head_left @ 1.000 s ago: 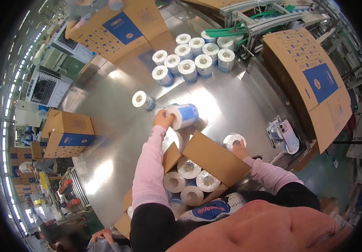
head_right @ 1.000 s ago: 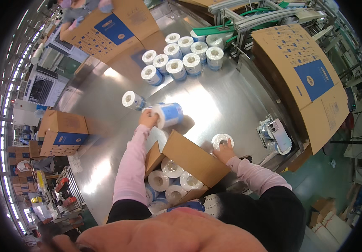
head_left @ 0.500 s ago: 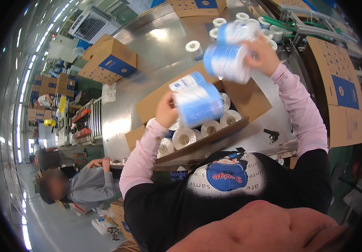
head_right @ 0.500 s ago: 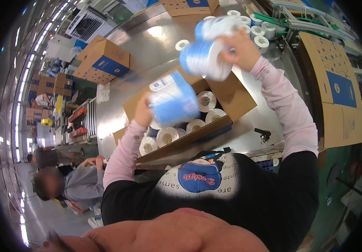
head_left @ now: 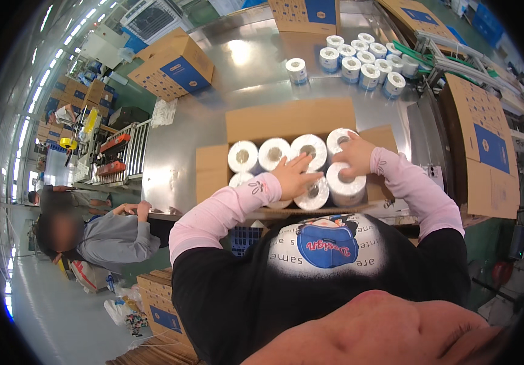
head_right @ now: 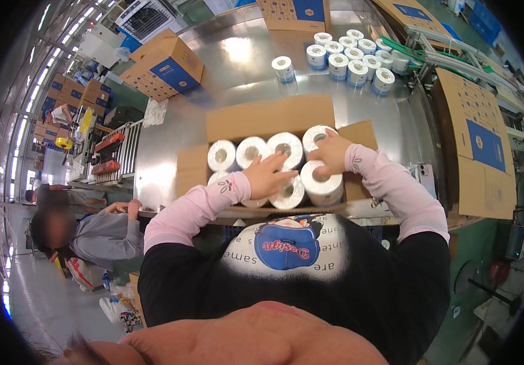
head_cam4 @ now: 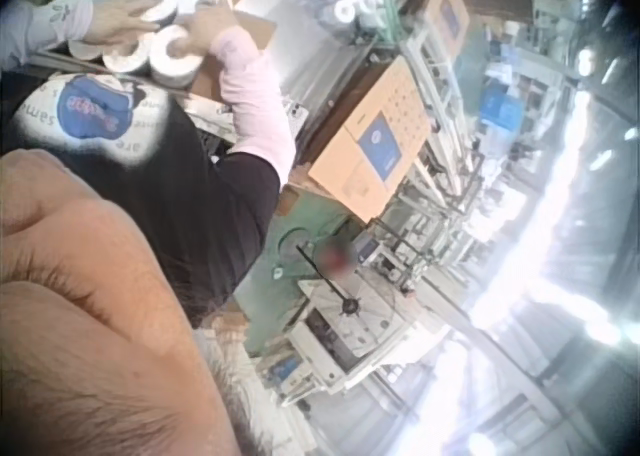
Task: The person picks up paper rolls from a metal table and places them into a cardboard box until it is full, then closes the box and moves it aside to start another one.
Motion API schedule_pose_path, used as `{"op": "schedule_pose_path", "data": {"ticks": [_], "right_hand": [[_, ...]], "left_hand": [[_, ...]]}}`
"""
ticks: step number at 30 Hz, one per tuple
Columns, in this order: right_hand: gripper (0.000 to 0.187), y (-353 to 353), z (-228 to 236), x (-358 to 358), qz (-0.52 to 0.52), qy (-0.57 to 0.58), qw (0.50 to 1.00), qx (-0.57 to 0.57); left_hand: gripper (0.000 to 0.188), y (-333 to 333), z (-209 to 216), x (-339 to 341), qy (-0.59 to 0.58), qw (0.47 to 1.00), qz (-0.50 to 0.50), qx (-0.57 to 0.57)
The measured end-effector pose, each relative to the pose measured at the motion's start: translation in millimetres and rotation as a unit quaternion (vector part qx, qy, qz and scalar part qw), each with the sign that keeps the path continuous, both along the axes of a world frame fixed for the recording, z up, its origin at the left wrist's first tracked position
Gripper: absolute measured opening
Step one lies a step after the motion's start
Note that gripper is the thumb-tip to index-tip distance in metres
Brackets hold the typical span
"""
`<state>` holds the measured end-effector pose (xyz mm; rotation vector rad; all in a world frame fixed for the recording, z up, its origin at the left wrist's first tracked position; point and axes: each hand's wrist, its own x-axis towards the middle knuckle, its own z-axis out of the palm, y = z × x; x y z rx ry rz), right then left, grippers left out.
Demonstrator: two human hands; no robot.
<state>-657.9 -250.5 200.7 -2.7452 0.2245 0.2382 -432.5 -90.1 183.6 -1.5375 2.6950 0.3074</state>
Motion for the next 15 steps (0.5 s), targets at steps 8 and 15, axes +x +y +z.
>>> {"op": "schedule_pose_path", "data": {"ticks": [8, 15], "right_hand": [[0.049, 54.1, -33.1, -36.4, -0.117, -0.225, 0.967, 0.016], [0.035, -35.9, -54.7, -118.5, -0.515, -0.175, 0.836, 0.081]], "left_hand": [[0.054, 12.5, 37.6, 81.3, 0.191, 0.955, 0.178, 0.139], [0.069, 109.8, -4.0, 216.7, 0.080, 0.734, 0.662, -0.133]]}}
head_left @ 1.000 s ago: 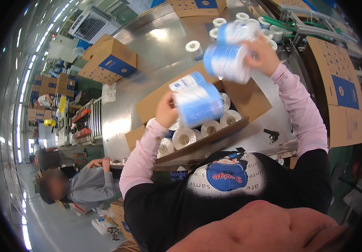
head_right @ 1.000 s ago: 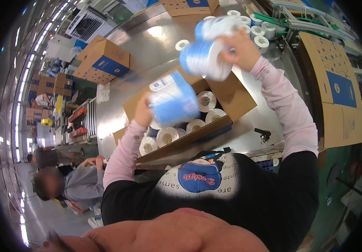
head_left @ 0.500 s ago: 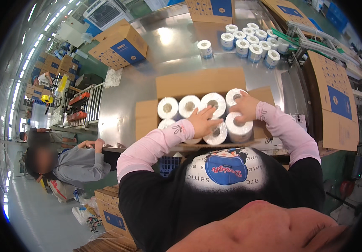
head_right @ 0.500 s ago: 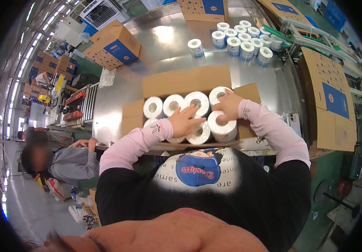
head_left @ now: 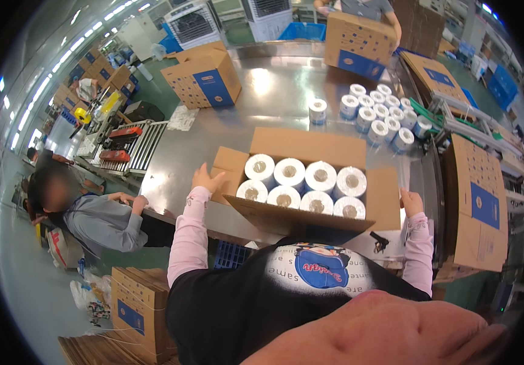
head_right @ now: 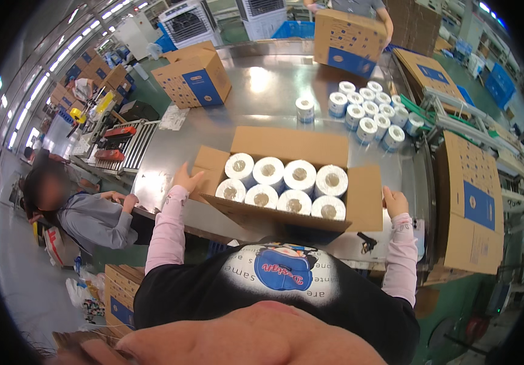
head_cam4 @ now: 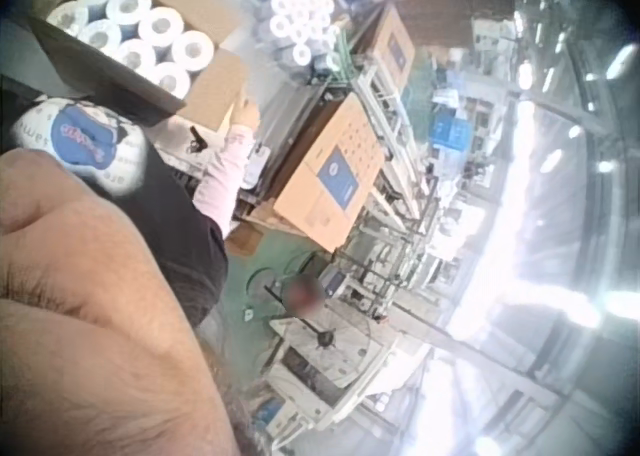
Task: The person picks up paper rolls from a metal table and places them into a cardboard box until it is full, then closes the box and moves it aside to start another one.
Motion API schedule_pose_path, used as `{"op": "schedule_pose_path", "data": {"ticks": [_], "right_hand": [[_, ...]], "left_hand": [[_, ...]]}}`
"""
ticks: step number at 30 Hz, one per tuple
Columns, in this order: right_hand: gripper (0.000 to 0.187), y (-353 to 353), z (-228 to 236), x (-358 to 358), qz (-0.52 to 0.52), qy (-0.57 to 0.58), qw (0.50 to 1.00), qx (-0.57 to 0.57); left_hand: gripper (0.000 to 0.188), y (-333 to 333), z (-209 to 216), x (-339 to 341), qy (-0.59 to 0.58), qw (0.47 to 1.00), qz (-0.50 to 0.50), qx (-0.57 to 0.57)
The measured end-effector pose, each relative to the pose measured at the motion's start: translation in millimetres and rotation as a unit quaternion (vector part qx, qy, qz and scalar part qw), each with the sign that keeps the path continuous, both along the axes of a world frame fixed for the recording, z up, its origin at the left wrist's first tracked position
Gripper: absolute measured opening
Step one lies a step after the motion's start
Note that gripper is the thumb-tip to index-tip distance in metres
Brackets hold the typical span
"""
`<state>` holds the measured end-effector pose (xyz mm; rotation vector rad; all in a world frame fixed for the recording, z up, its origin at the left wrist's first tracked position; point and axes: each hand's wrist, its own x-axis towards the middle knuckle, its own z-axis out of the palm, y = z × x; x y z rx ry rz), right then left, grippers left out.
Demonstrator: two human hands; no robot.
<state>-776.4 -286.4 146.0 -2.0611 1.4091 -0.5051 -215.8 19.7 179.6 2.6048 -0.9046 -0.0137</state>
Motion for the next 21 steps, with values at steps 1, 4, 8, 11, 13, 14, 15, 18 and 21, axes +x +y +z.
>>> {"op": "schedule_pose_path", "data": {"ticks": [1, 4, 8, 11, 13, 14, 15, 18, 21], "right_hand": [[0.042, -10.3, -4.0, 1.6, 0.039, -0.109, 0.992, 0.052], [0.043, -2.2, 2.9, 69.9, 0.092, -0.228, 0.966, 0.085], [0.028, 41.9, -29.6, 170.4, 0.238, 0.083, 0.932, -0.261], [0.026, 39.0, -5.2, 212.3, 0.294, 0.028, 0.915, -0.276], [0.023, 17.5, -6.7, 233.4, 0.255, -0.013, 0.925, -0.282], [0.019, 3.1, -3.9, 235.4, 0.225, 0.006, 0.925, -0.307], [0.020, -18.0, -8.0, 230.3, 0.195, 0.024, 0.927, -0.320], [0.026, -44.3, -13.5, 215.3, 0.155, 0.055, 0.930, -0.327], [0.025, -18.8, 31.7, 202.4, 0.227, 0.002, 0.921, -0.317]], "left_hand": [[0.073, -2.0, 2.1, -4.0, 0.109, 0.994, -0.008, -0.006], [0.086, 1.0, 27.7, -27.6, 0.264, 0.963, -0.050, -0.030], [0.100, -20.3, 79.0, -120.0, 0.075, 0.969, -0.201, 0.123], [0.097, -29.7, 94.5, -138.1, 0.151, 0.897, -0.339, 0.240], [0.085, -42.7, 49.3, -148.0, 0.102, 0.818, -0.468, 0.319], [0.079, -50.4, 39.1, -141.6, 0.102, 0.847, -0.448, 0.266], [0.072, -57.9, 34.1, -139.8, 0.103, 0.870, -0.431, 0.214], [0.063, -83.9, 30.2, -142.9, 0.002, 0.931, -0.365, -0.027], [0.064, -90.3, -7.4, -132.5, -0.115, 0.943, -0.303, -0.077]]}}
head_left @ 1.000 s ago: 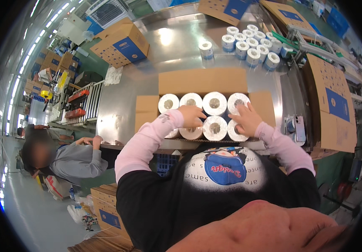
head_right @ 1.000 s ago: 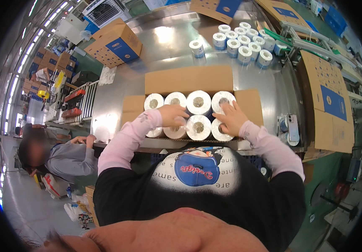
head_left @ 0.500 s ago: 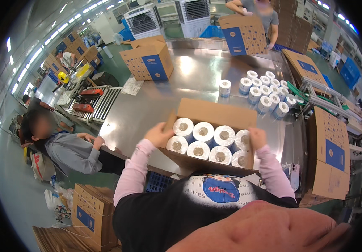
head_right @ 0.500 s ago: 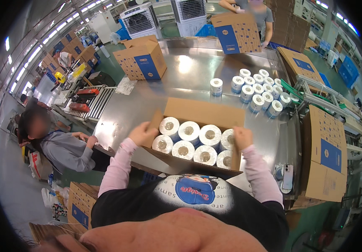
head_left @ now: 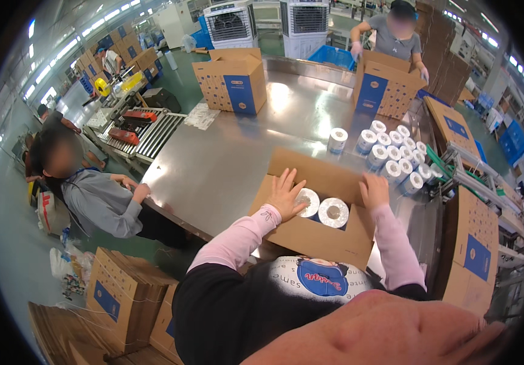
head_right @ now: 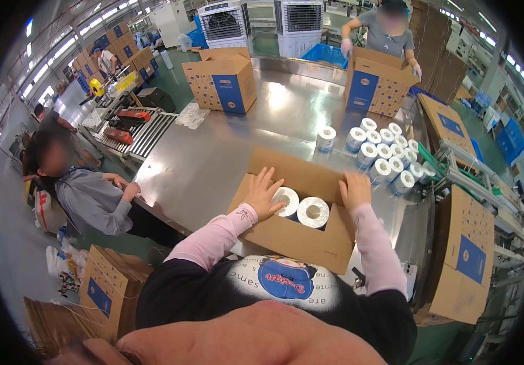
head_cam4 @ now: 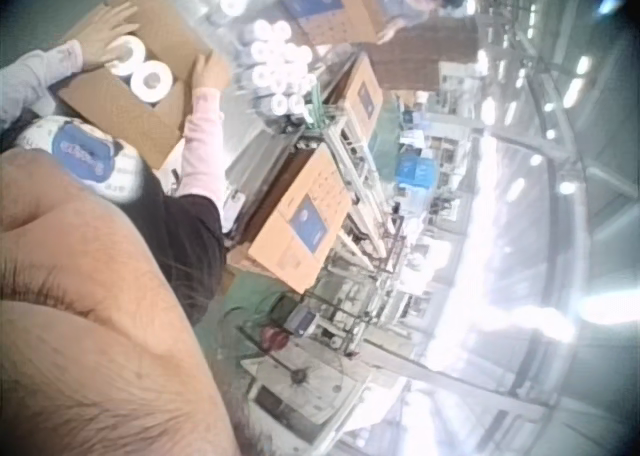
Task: The person picks up paper rolls from a metal table and places them into a cardboard box until it is full, then closes the box and moves it aside to start another one.
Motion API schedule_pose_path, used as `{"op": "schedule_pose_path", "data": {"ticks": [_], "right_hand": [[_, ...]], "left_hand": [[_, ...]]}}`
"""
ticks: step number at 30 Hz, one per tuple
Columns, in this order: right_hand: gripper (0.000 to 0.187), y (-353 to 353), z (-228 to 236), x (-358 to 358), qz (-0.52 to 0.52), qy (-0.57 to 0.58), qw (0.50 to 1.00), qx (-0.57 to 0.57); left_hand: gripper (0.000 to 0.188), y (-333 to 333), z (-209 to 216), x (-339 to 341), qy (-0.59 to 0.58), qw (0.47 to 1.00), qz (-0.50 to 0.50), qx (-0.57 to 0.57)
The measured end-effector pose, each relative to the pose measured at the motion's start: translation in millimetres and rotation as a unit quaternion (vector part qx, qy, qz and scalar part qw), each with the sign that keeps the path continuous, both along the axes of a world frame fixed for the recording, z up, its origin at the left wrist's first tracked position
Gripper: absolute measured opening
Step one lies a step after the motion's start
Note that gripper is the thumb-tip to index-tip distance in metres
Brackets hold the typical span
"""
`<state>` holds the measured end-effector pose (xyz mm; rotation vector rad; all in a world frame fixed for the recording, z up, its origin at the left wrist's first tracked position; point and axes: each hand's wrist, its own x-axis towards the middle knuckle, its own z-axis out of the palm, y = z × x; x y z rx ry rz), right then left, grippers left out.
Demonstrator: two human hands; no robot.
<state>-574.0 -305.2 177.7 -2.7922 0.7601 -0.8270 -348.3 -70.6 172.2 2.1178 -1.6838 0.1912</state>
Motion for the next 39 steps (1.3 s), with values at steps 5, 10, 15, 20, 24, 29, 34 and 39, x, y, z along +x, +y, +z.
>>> {"op": "schedule_pose_path", "data": {"ticks": [5, 10, 15, 20, 24, 29, 34, 39], "right_hand": [[0.020, 115.3, -15.4, -86.5, 0.032, 0.057, 0.998, -0.006], [0.029, 137.9, -27.6, -91.1, -0.034, -0.018, 0.995, 0.090], [0.039, 137.5, -45.4, -99.1, -0.138, 0.002, 0.980, 0.144], [0.043, 145.3, -39.2, -64.2, -0.209, -0.058, 0.941, 0.259], [0.053, 154.8, -81.9, -23.1, -0.199, -0.115, 0.929, 0.289], [0.061, 127.8, -100.5, 135.0, -0.116, -0.114, 0.925, 0.342], [0.052, 100.8, -80.4, 301.0, 0.132, -0.150, 0.747, 0.635], [0.032, 199.5, -144.6, 311.3, 0.281, 0.226, 0.879, 0.311]], "left_hand": [[0.056, -5.9, -11.2, -3.1, -0.019, 0.989, 0.084, -0.118], [0.055, 4.7, -39.2, -4.4, 0.033, 0.983, -0.025, 0.180], [0.067, 59.8, 4.4, -6.5, 0.076, 0.991, 0.035, 0.100], [0.086, 143.0, -109.5, 60.2, 0.391, 0.889, 0.227, -0.071], [0.095, 147.5, -121.8, 71.9, 0.924, 0.360, 0.119, 0.055], [0.095, 76.0, -141.7, 143.1, 0.867, 0.436, 0.147, -0.192], [0.085, 42.7, -95.8, 212.0, 0.774, 0.549, 0.157, -0.275], [0.046, 48.3, -171.3, 211.8, 0.581, 0.807, 0.105, -0.006]]}}
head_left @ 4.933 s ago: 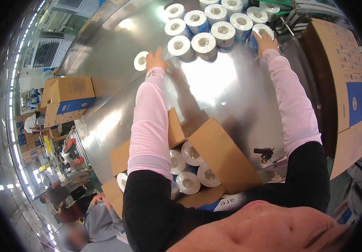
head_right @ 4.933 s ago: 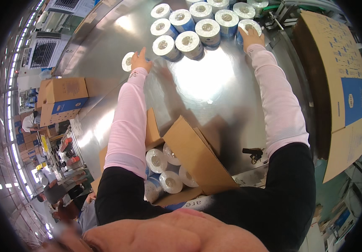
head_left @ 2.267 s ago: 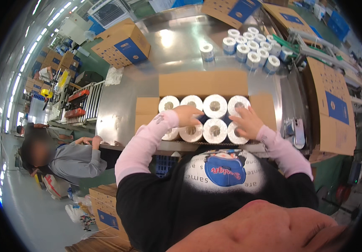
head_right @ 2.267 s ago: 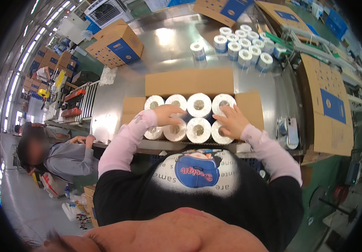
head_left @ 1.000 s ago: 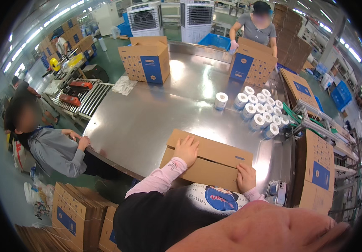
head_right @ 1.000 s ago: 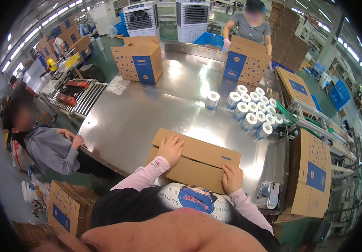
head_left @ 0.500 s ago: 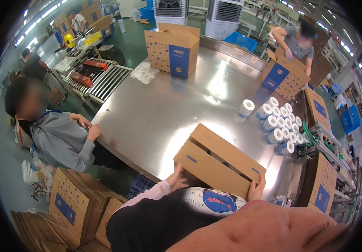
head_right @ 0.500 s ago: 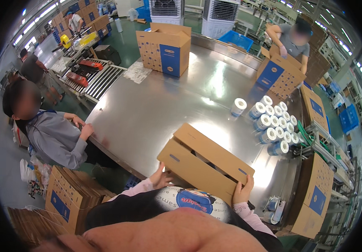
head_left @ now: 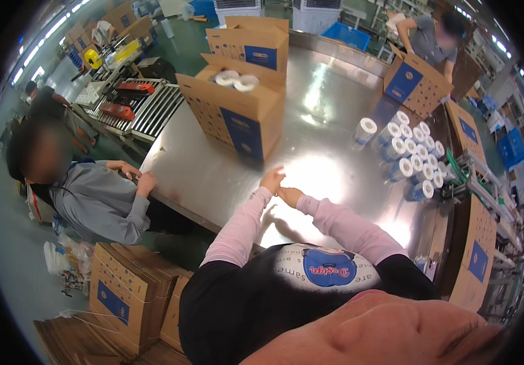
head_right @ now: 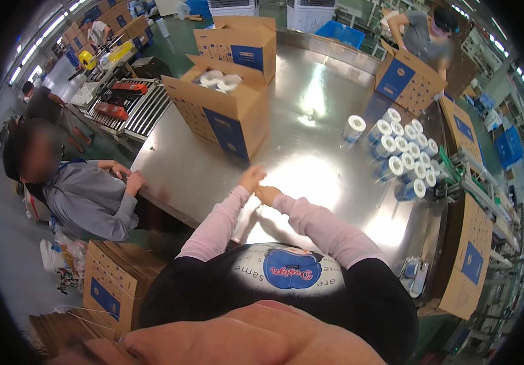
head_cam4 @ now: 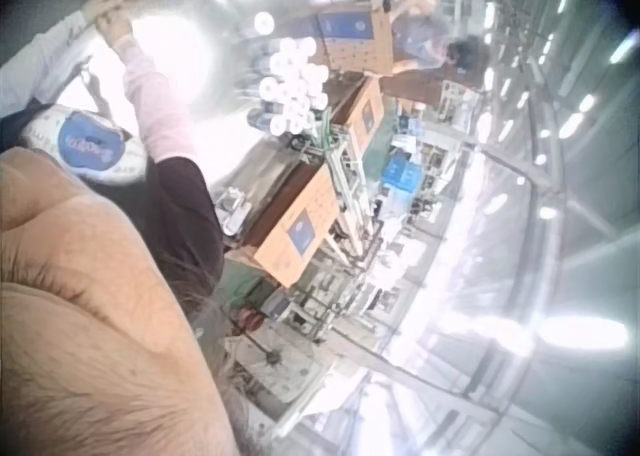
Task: The person picks up paper rolls from a metal table and places them into a cardboard box until it is full, then closes the box and moves it aside to start another one.
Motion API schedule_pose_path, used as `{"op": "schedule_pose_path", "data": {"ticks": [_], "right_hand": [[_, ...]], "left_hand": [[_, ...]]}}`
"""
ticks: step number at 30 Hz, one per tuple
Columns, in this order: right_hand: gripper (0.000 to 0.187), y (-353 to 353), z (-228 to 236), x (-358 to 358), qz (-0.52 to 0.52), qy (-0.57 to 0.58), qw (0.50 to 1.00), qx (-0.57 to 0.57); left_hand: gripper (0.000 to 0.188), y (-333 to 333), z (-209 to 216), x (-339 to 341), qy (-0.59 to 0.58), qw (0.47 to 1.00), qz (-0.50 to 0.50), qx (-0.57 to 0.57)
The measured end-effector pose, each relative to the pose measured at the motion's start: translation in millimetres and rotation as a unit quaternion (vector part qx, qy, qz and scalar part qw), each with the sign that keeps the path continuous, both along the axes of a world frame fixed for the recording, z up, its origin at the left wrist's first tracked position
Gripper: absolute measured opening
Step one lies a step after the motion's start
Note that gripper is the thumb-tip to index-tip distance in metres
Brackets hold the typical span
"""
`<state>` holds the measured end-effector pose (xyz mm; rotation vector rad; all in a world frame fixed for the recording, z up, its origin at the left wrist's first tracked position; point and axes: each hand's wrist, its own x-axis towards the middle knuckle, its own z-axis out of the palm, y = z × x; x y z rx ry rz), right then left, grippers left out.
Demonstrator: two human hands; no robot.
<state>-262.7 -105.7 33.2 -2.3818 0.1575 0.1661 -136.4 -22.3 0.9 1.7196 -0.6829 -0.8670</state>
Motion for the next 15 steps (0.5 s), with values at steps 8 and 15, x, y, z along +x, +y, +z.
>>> {"op": "schedule_pose_path", "data": {"ticks": [8, 15], "right_hand": [[0.038, -11.5, -30.6, -280.4, -0.124, 0.416, 0.893, -0.120], [0.029, -9.1, -70.8, -656.1, -0.548, 0.136, 0.808, -0.166]], "left_hand": [[0.038, 101.5, -83.5, -113.0, -0.193, 0.841, -0.320, 0.391], [0.031, 90.8, -104.8, -127.5, -0.151, 0.862, -0.355, 0.328]]}}
